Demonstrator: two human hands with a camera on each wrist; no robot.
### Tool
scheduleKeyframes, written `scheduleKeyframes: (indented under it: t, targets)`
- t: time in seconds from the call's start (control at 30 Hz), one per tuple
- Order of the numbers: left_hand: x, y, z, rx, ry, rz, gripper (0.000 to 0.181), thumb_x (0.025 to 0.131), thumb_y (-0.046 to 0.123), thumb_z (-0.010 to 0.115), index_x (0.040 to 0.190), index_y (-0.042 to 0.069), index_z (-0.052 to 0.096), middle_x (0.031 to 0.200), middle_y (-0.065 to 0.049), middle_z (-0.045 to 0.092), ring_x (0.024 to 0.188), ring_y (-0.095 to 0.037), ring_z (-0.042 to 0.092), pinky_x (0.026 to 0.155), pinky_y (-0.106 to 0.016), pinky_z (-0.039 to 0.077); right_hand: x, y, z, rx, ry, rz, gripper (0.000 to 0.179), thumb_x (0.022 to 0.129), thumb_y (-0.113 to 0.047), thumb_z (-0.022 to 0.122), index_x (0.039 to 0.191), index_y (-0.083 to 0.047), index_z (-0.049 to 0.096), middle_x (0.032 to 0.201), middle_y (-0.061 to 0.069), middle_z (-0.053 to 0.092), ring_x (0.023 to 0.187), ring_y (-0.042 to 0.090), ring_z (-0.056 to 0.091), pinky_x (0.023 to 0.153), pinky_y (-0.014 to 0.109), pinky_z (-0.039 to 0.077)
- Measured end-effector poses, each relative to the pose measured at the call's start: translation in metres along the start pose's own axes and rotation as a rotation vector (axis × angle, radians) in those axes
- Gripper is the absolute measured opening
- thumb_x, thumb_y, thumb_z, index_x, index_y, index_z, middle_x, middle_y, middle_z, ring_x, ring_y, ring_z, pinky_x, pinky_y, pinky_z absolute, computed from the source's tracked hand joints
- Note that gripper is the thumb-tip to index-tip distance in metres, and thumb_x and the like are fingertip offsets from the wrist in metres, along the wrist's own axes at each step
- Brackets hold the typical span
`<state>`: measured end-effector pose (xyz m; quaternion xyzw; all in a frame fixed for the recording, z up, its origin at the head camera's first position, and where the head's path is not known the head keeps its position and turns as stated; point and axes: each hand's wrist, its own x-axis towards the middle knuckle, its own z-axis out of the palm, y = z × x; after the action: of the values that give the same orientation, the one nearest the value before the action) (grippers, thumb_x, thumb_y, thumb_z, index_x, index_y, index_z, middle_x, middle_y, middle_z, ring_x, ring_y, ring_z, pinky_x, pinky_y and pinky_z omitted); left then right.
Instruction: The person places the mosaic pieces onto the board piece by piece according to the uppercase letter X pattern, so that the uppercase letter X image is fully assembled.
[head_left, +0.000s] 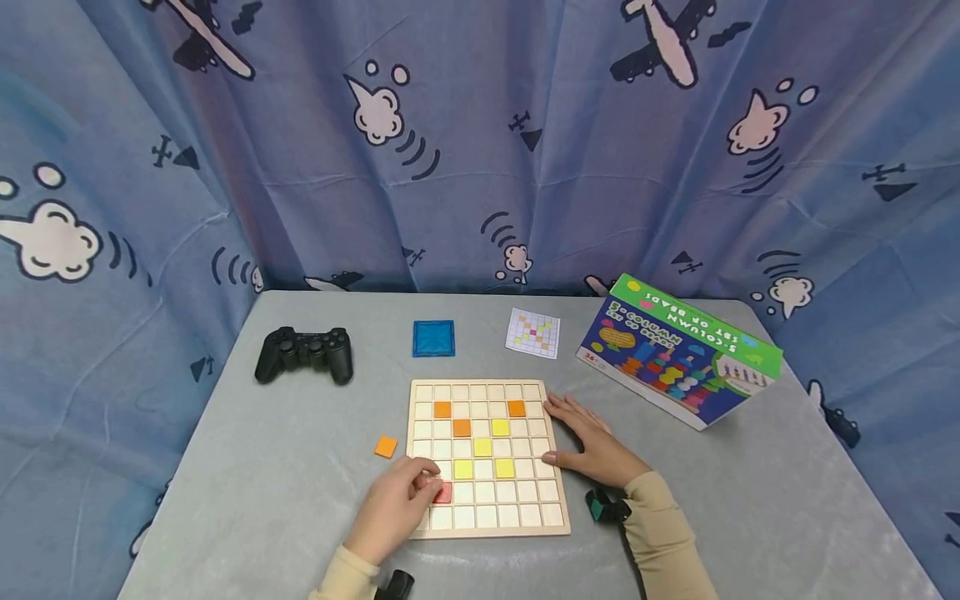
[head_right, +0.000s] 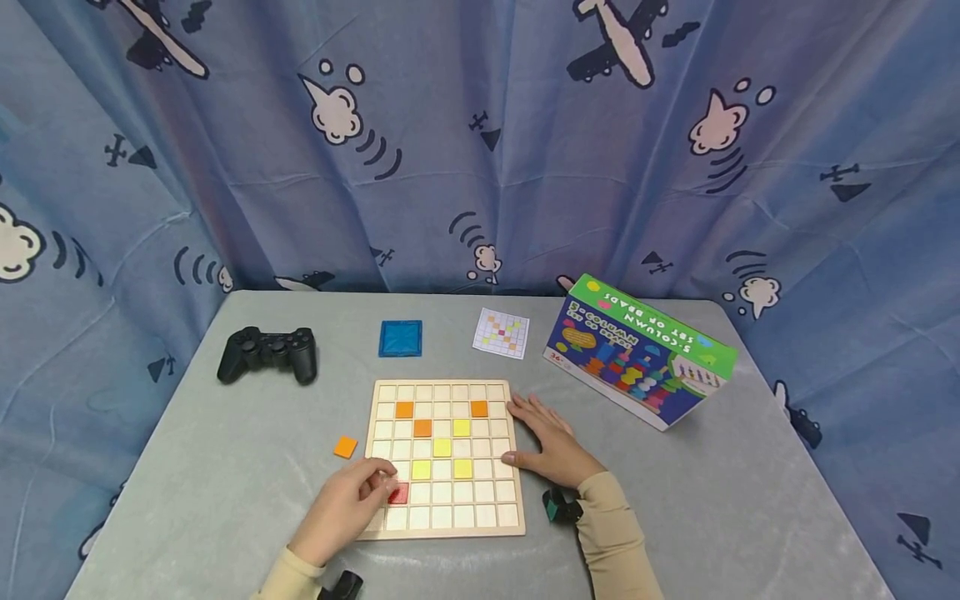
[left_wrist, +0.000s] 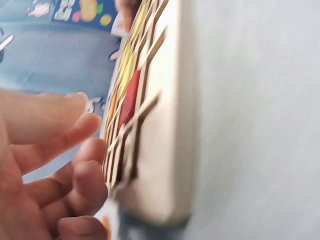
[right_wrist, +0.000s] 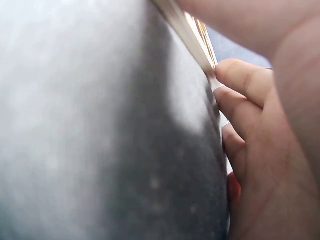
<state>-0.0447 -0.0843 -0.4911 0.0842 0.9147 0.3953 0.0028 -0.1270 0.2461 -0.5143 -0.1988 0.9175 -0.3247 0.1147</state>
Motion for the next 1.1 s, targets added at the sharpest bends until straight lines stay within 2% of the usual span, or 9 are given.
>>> scheduleKeyframes:
  t: [0.13,0.27,0.4,0.5,0.83,1.1]
  targets:
    - [0.005,-0.009,-0.016,0.006,0.097,-0.054,0.009,0.088,0.013,0.069,0.097,0.012,0.067,0.074,0.009,0.048,0.06,-0.003,0.04,0.056,-0.02,0.036,0.0,0.0,0.001,-0.003,-0.003,0.004,0.084,0.083,-0.052,0.068,0.15,-0.016,0.031,0.158,0.005,0.024,0.147,0.033,0.011,0.113,0.058,0.008]
    - [0.011,-0.022,-0.027,0.026,0.17,-0.11,0.019,0.086,0.01,0.07,0.105,0.008,0.067,0.084,0.001,0.054,0.067,-0.009,0.046,0.061,-0.024,0.041,0.0,0.001,0.001,-0.001,-0.001,0.004,0.084,0.083,-0.052,0.068,0.15,-0.016,0.032,0.158,0.005,0.024,0.147,0.033,0.011,0.113,0.058,0.008]
    - [0.013,-0.032,-0.029,0.049,0.154,-0.188,0.03,0.087,0.011,0.07,0.115,0.005,0.064,0.096,-0.008,0.056,0.076,-0.016,0.053,0.067,-0.031,0.045,0.0,0.001,0.001,-0.003,0.0,0.0,0.084,0.083,-0.052,0.068,0.15,-0.016,0.032,0.157,0.005,0.025,0.147,0.033,0.011,0.113,0.058,0.009]
    - [0.013,-0.037,-0.027,0.066,0.137,-0.213,0.032,0.087,0.012,0.07,0.117,0.004,0.063,0.098,-0.01,0.056,0.078,-0.017,0.054,0.068,-0.032,0.044,-0.001,0.001,0.002,0.002,-0.003,-0.003,0.084,0.083,-0.051,0.068,0.15,-0.015,0.033,0.157,0.005,0.025,0.147,0.033,0.011,0.112,0.058,0.009]
    - [0.015,-0.042,-0.024,0.084,0.141,-0.236,0.025,0.086,0.015,0.072,0.108,0.007,0.064,0.099,-0.009,0.055,0.08,-0.019,0.053,0.065,-0.032,0.041,-0.002,-0.001,0.001,0.012,0.001,-0.001,0.083,0.083,-0.05,0.069,0.149,-0.015,0.033,0.157,0.006,0.025,0.146,0.034,0.011,0.112,0.059,0.008]
    - [0.019,-0.044,-0.027,0.056,0.15,-0.238,0.025,0.079,0.013,0.078,0.088,0.007,0.055,0.088,-0.006,0.052,0.069,-0.015,0.042,0.064,-0.03,0.036,0.0,0.0,0.001,0.009,0.006,0.003,0.083,0.083,-0.05,0.069,0.15,-0.016,0.033,0.158,0.006,0.024,0.147,0.033,0.011,0.113,0.059,0.008]
